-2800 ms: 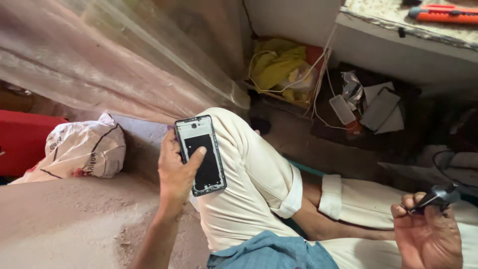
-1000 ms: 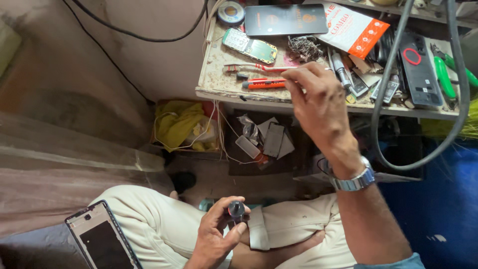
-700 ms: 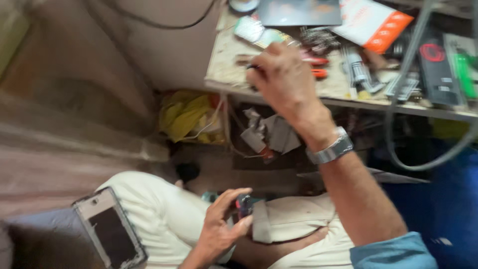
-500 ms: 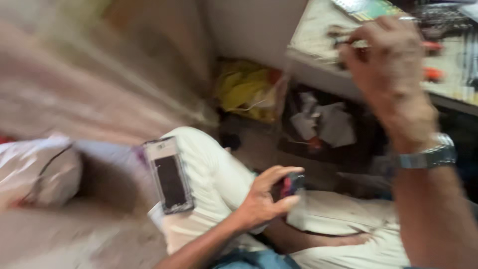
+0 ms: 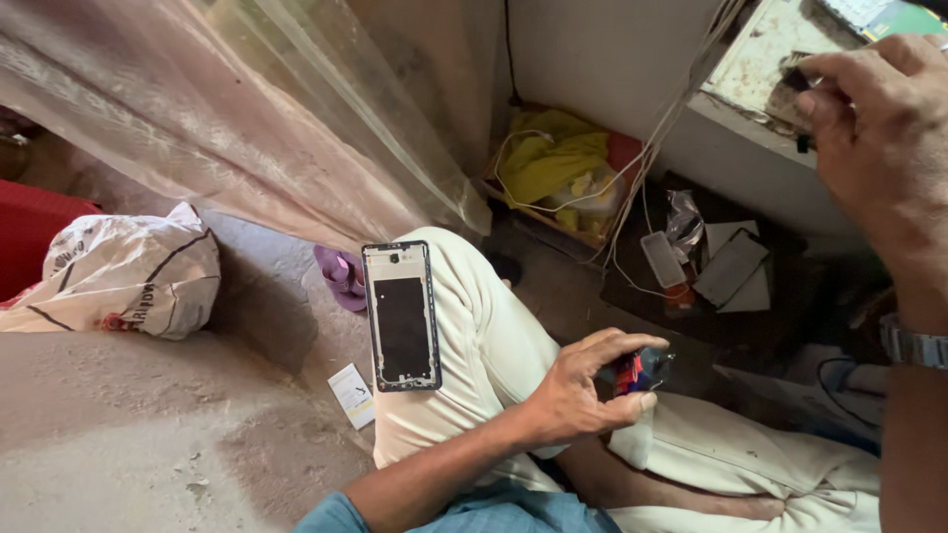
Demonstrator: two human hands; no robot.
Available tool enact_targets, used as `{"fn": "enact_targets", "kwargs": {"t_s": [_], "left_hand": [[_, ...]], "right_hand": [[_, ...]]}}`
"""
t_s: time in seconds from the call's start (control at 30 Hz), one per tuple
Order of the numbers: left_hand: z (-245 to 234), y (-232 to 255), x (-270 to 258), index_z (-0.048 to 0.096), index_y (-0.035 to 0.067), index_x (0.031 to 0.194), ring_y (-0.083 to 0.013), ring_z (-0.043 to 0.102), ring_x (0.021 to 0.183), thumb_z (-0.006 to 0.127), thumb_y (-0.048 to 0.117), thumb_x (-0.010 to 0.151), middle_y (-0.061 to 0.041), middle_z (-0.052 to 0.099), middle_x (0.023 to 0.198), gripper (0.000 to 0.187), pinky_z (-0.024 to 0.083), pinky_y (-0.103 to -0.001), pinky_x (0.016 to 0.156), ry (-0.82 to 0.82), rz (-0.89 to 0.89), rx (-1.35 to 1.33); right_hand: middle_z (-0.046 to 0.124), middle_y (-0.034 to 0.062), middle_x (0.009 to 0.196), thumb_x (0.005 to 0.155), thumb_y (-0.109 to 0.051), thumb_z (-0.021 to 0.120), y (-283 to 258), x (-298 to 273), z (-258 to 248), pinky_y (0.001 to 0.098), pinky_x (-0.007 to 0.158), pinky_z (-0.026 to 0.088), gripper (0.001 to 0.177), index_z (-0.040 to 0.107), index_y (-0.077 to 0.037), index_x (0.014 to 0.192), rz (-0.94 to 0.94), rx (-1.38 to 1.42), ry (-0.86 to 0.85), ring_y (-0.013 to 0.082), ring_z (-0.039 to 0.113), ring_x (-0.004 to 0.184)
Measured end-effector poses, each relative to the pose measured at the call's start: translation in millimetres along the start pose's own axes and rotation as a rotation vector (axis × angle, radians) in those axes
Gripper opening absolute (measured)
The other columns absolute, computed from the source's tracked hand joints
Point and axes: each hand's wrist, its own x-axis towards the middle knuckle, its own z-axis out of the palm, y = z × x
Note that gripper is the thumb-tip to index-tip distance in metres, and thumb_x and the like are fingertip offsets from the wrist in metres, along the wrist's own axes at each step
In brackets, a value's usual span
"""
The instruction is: The person cleans the internal frame of a mobile phone with a toothbrush, uses a screwdriver to scrape the edges, and applies glue from a tube to the perimeter of the chassis.
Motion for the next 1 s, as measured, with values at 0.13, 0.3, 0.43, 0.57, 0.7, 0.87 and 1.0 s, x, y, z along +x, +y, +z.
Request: {"fn": "enact_targets", "kwargs": {"t_s": [0.13,0.3,0.43,0.57,0.7,0.87,1.0], "left_hand": [[0.1,1.1,0.3,0.063,0.008,0.139,-0.0206,0.066,0.111,0.075,0.022,0.088,-0.009,0.066,0.118,0.054,0.054,-0.033,0.102,-0.005,0.005,0.023],[-1.4,0.8,0.1,0.061,0.009,0.14,-0.0208,0.065,0.115,0.073,0.02,0.089,-0.009,0.065,0.123,0.054,0.053,-0.033,0.104,0.018,0.041,0.015],[-5.5,1.3,0.2,0.063,0.01,0.139,-0.0199,0.064,0.1,0.076,0.017,0.087,-0.008,0.063,0.111,0.053,0.054,-0.031,0.091,0.04,0.021,0.019],[-8.8,2.2,3.6,0.062,0.012,0.14,-0.0197,0.064,0.097,0.077,0.009,0.086,-0.007,0.064,0.11,0.056,0.054,-0.031,0.09,0.07,0.112,0.064],[-9.2,6.8,2.5,0.061,0.013,0.14,-0.0191,0.064,0.094,0.078,0.006,0.084,-0.007,0.064,0.108,0.059,0.055,-0.031,0.086,0.056,0.105,0.069],[-1.5,8.7,3.2,0.061,0.013,0.14,-0.0183,0.066,0.096,0.074,-0.001,0.081,-0.007,0.065,0.111,0.063,0.056,-0.029,0.084,0.065,0.182,0.09],[0.5,9.1,2.0,0.06,0.014,0.142,-0.0186,0.067,0.102,0.074,-0.004,0.081,-0.008,0.067,0.118,0.065,0.056,-0.028,0.088,0.07,0.237,0.116]], "right_hand": [[0.07,0.0118,0.098,0.107,-0.015,0.075,-18.1,13.8,-11.2,0.0273,0.068,0.057,0.017,0.076,-0.001,0.115,0.086,0.042,-0.05,0.017,0.069,0.085],[0.071,0.0114,0.101,0.104,-0.016,0.078,-35.0,11.2,-29.1,0.0323,0.085,0.061,0.018,0.07,-0.002,0.111,0.074,0.076,0.063,0.0215,0.072,0.096],[0.069,0.0139,0.113,0.108,-0.01,0.069,-68.0,-24.2,-51.5,0.0331,0.097,0.062,0.02,0.059,0.002,0.12,0.334,0.421,0.128,0.0216,0.07,0.105],[0.071,0.0004,0.095,0.092,-0.008,0.077,-131.8,-69.4,-91.4,0.026,0.076,0.061,0.013,0.065,-0.007,0.098,0.776,0.984,0.136,0.0096,0.07,0.085],[0.07,0.0077,0.106,0.091,0.008,0.075,-176.5,-119.8,-76.5,0.0286,0.089,0.055,0.02,0.071,0.0,0.109,0.885,1.667,0.168,0.0144,0.066,0.096],[0.07,0.0161,0.116,0.1,-0.002,0.066,-198.5,-158.5,-62.7,0.0415,0.103,0.055,0.014,0.066,0.004,0.113,1.032,1.914,0.289,0.0262,0.069,0.11],[0.071,0.0223,0.12,0.102,-0.008,0.065,-202.0,-163.0,-64.8,0.0522,0.108,0.054,0.015,0.064,0.004,0.111,1.036,1.908,0.256,0.0326,0.069,0.117]]}}
